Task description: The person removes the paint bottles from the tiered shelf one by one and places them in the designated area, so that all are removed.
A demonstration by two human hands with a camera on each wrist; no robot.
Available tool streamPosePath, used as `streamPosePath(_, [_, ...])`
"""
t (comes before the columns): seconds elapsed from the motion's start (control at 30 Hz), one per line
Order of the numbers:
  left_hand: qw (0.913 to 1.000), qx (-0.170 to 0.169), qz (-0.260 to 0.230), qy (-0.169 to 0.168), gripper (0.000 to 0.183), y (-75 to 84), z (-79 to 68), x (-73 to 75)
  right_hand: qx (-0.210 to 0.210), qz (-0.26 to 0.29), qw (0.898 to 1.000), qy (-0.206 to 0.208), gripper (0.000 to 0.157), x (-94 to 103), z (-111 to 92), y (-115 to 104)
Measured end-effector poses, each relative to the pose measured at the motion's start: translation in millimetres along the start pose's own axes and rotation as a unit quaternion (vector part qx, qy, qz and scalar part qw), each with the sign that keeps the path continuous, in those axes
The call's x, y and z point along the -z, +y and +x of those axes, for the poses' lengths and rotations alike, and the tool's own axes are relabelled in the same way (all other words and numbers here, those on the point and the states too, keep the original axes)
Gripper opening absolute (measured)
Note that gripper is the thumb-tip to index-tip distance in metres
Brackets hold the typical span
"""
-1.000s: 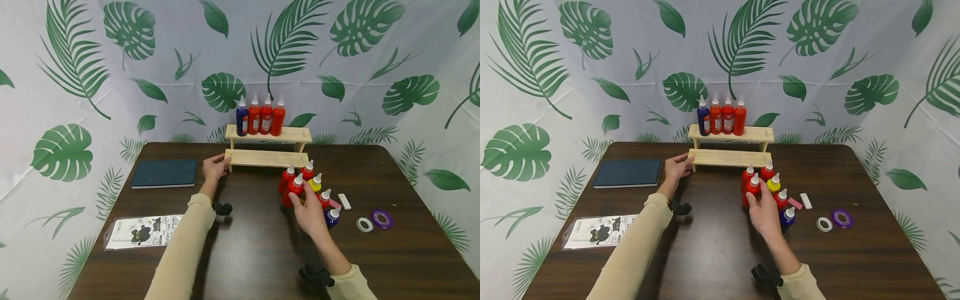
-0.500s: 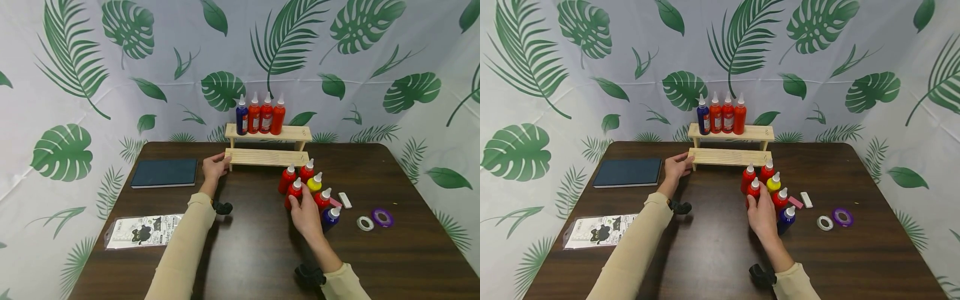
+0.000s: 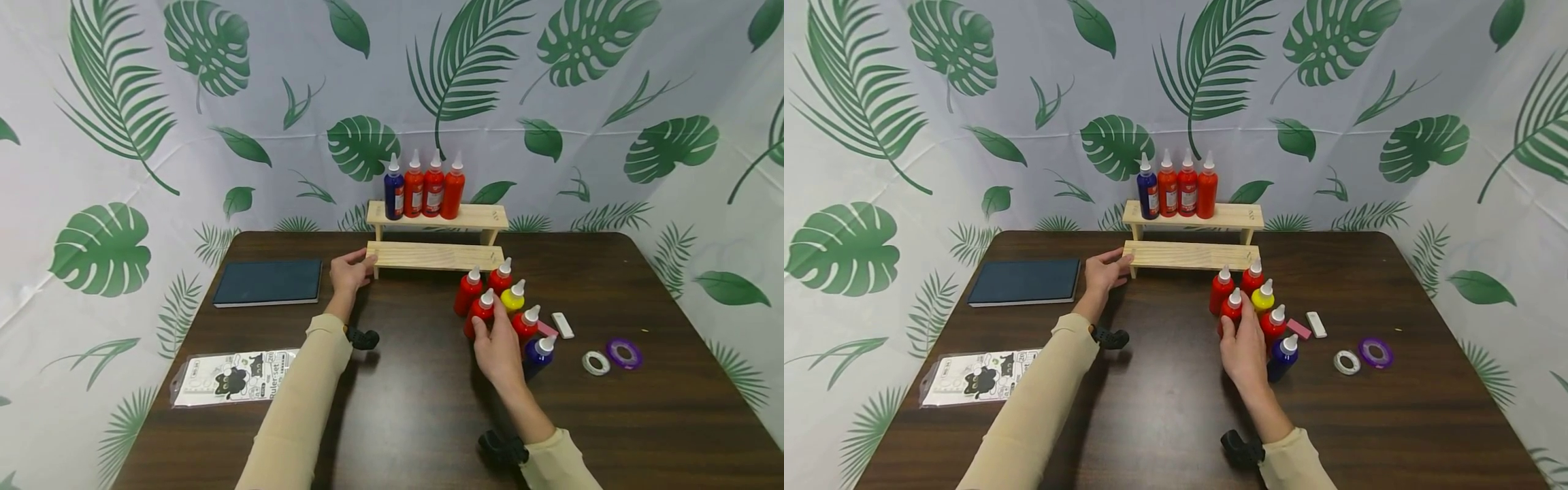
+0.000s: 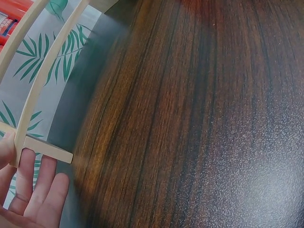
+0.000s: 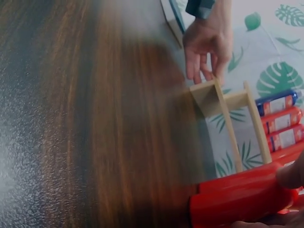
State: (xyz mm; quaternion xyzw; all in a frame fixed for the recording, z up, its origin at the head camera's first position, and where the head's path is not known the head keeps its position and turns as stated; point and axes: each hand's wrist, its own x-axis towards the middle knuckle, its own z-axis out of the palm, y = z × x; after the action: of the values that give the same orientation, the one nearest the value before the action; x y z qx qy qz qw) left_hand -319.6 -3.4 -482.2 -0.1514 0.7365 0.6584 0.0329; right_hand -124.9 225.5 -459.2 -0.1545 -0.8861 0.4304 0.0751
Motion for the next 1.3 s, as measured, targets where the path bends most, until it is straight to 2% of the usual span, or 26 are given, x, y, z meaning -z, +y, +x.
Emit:
streamPosePath(0.23, [1.0000, -0.008, -0.005, 0.000, 0.033, -1.1, 0.0, -1.5, 0.022, -0.002, 1.000, 0.011, 0.065, 7.2, -6, -8])
streamPosePath(0.3, [1.0000, -0.006, -0.005, 0.000, 0.033, -1.1, -0.2, -1.5, 0.025, 0.006, 1.000, 0.008, 0.066, 13.1, -9, -15])
streamPosePath(0.47, [0.9999, -0.011, -0.006, -0.003, 0.034, -0.4, -0.8, -1.3, 0.068, 0.029, 0.997, 0.011, 0.069, 35.2, -15, -41])
streamPosePath(0.53, [0.9999, -0.010, -0.005, -0.002, 0.034, -1.0, -0.3, -1.1, 0.086, 0.042, 0.995, 0.003, 0.068, 46.0, -14, -53])
streamPosePath(0.63, [0.9999, -0.009, -0.006, 0.001, 0.034, -2.1, 0.5, -0.4, 0.095, 0.066, 0.993, -0.037, 0.068, 63.6, -5, -74])
streamPosePath(0.77, [0.9999, -0.010, -0.006, 0.006, 0.034, -2.2, 0.8, 1.1, 0.070, 0.107, 0.985, -0.118, 0.070, 86.2, 21, -105])
streamPosePath(0.87, [0.9999, -0.010, -0.004, 0.009, 0.033, -1.8, 0.7, 2.0, 0.042, 0.121, 0.980, -0.155, 0.071, 93.9, 50, -125])
streamPosePath(0.97, [0.9999, -0.010, -0.004, 0.008, 0.033, -2.0, 0.4, 1.9, 0.025, 0.100, 0.982, -0.159, 0.071, 91.1, 85, -135])
streamPosePath(1.13, [1.0000, -0.006, -0.004, 0.002, 0.034, -1.7, -0.2, 1.3, 0.018, 0.030, 0.989, -0.142, 0.070, 76.9, 139, -137])
streamPosePath(1.2, [1.0000, -0.006, -0.003, 0.000, 0.034, -1.0, -0.6, 0.9, 0.014, 0.034, 0.989, -0.140, 0.071, 70.9, 156, -136])
streamPosePath(1.3, [1.0000, -0.007, -0.004, -0.002, 0.034, 0.0, -0.9, 0.0, 0.002, 0.069, 0.988, -0.139, 0.072, 62.9, 176, -134])
